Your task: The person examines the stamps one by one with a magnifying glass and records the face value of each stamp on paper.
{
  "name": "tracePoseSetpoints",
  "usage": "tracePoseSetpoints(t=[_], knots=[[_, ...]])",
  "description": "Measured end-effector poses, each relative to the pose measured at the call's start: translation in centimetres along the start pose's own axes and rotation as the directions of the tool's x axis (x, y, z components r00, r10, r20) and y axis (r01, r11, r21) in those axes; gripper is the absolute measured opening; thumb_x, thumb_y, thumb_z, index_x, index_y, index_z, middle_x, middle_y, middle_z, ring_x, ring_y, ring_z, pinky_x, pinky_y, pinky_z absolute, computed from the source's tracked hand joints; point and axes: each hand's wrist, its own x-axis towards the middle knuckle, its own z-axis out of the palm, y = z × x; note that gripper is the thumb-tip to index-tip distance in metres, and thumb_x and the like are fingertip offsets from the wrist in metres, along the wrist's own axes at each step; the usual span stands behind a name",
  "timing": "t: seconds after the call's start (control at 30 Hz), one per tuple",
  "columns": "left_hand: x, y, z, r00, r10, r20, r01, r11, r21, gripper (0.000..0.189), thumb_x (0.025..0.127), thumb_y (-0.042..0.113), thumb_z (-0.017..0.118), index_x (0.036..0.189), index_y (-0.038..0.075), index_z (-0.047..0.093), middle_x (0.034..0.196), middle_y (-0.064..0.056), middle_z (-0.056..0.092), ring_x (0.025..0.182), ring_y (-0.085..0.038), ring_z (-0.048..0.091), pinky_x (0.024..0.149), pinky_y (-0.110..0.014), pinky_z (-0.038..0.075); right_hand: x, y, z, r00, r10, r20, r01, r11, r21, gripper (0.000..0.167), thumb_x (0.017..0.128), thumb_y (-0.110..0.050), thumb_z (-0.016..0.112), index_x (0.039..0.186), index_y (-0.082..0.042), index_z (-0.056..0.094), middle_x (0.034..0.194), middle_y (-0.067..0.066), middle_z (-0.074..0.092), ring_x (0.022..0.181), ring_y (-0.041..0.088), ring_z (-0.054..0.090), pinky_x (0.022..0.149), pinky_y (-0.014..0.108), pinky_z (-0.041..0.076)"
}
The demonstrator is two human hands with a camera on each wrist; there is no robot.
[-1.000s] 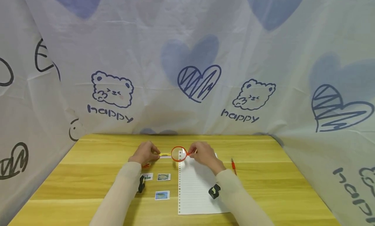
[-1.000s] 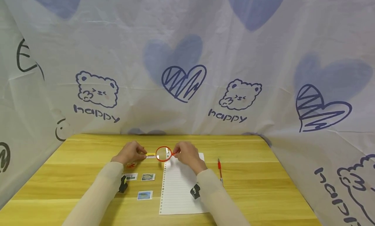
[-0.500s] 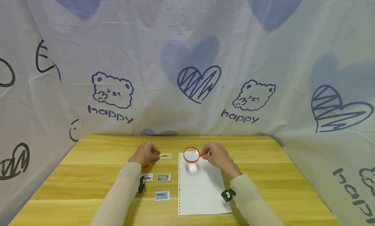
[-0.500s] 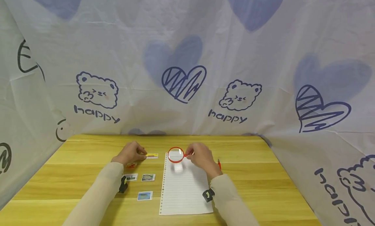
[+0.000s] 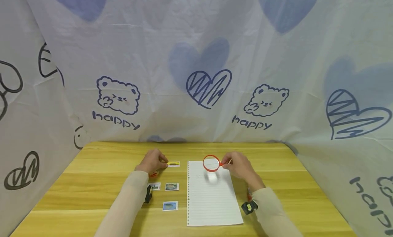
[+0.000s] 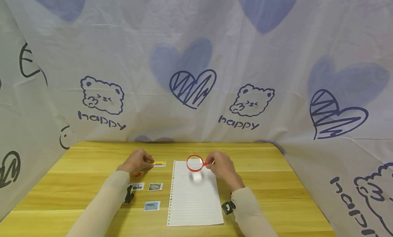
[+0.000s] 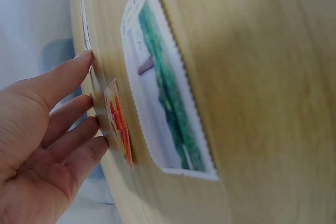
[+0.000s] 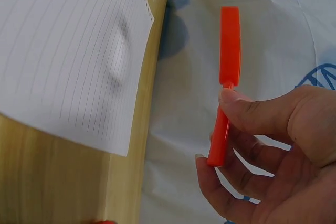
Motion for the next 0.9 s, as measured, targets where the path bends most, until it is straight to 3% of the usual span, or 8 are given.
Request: tracePoseSetpoints(t=[0.57,0.9], knots=[[0.0,0.1,0.0,1.000,-0.009,-0.001,0.009,1.000,-0.001,0.015,0.087,0.011,0.082,0.102,0.008,0.082,0.112,-0.012,0.078,0.105,-0.029,0.069,0.096,-0.050,0.057,-2.3,4.4,-2.5,0.998,0.064,-0.024,-0.063,0.998,0.028,0.006,0.088,-0.005,0.079,0.087,-0.008,0.075,0.085,0.004,0.073,0.074,0.014,0.061,0.065,0.027,0.050],[-0.1,0.2,-0.1,1.000,-0.022,0.011,0.022,1.000,-0.011,0.016,0.088,0.012,0.082,0.103,0.008,0.082,0.116,-0.012,0.077,0.111,-0.031,0.068,0.101,-0.053,0.055,-3.7,6.8,-3.5,0.999,0.048,-0.022,-0.047,0.999,0.013,0.006,0.087,-0.001,0.078,0.088,-0.006,0.075,0.087,0.007,0.075,0.076,0.014,0.063,0.069,0.027,0.052]])
